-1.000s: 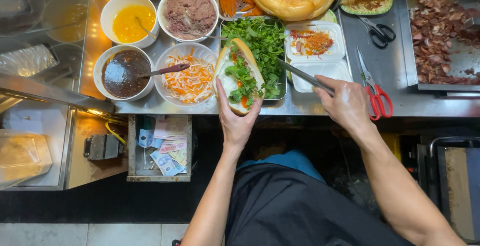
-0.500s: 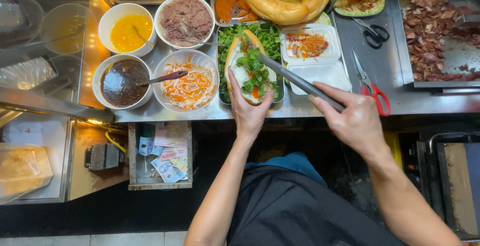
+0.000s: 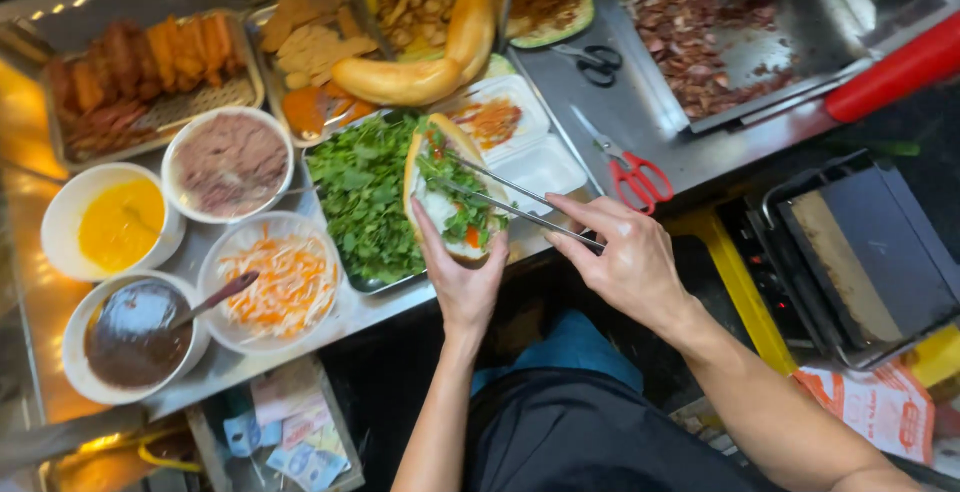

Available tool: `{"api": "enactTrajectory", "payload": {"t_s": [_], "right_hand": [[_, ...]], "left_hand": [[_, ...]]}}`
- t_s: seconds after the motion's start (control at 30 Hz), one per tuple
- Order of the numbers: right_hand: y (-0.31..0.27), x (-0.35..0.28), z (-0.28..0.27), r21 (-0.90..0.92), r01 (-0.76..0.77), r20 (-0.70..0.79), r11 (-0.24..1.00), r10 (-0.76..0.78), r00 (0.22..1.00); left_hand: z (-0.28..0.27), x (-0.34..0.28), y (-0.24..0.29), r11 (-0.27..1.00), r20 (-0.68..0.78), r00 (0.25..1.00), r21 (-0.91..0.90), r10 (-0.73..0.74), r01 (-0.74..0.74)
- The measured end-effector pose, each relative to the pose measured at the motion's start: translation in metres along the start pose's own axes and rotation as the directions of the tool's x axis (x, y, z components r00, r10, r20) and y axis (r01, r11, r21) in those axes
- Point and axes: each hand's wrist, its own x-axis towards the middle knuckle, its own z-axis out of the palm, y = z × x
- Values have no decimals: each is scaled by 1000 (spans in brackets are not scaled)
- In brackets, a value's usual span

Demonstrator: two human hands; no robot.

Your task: Preparing and assembling a banh mi sandwich with various fillings and heating it.

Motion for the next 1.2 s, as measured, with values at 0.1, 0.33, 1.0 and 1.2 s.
{"api": "enactTrajectory", "payload": {"t_s": [0.1, 0.33, 1.0, 1.2], "right_hand": [[21, -1, -24, 65, -60, -27, 996, 62, 998], [90, -8, -86, 95, -251, -7, 963, 253, 968], [257, -83, -136, 422, -716, -196, 556, 827, 527], [220, -121, -117, 695, -574, -379, 433, 899, 218]], "left_hand": [[17, 3, 6, 1000, 63, 998, -2, -29, 29], [91, 16, 41, 995, 275, 956, 18, -104, 103], [264, 23, 52, 902, 656, 685, 433, -317, 3], [256, -11, 153, 945, 877, 471, -227, 93, 236]]}}
